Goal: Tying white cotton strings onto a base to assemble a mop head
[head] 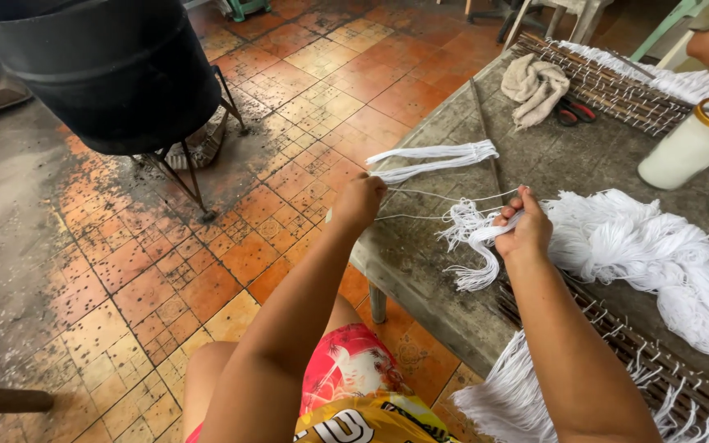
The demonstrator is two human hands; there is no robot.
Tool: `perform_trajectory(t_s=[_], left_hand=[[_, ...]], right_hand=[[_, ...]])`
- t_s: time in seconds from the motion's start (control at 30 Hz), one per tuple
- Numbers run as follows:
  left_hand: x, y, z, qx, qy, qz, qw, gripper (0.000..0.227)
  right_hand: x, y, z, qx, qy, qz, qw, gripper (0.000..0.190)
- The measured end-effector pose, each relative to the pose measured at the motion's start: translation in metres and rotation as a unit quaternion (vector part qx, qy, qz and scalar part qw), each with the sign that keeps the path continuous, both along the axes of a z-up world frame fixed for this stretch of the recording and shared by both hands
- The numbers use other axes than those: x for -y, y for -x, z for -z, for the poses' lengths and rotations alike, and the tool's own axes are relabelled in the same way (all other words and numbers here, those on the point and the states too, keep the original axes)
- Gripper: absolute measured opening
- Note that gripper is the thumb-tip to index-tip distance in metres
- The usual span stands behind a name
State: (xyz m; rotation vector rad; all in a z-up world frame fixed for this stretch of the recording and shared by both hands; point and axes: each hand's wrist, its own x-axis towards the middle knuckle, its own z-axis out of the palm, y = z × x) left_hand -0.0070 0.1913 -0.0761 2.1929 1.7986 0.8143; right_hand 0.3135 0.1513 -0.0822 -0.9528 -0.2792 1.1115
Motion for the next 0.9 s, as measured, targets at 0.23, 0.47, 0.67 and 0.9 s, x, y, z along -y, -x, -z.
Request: perform_trajectory(t_s=[0.23,0.47,0.67,0.9], left_hand=[[-0.047,-0.028,0.048,-0.108,-0.123,-0.015,0.986,0.016],[0.016,0.036,0.004,0.100,-0.002,0.012,0.995,0.021],[0.033,0.053,0.035,0.100,-0.037,0.007,0.994,0.014],[0.051,0.022,0.033,-0.083,-0.125,-0.016,0.989,0.018]], right_hand=[[0.018,0.012,-0.015,0.004,-0.009,-0.009,1.000,0.013],[0.016,0.016,-0.016,0.031,-0.021,-0.026,0.999,0.013],[0.014,0.015,-0.011,0.065,-0.019,-0.081,0.994,0.015],[0.011,0.011,-0.011,0.037,-0.041,-0.136,0.989,0.014]])
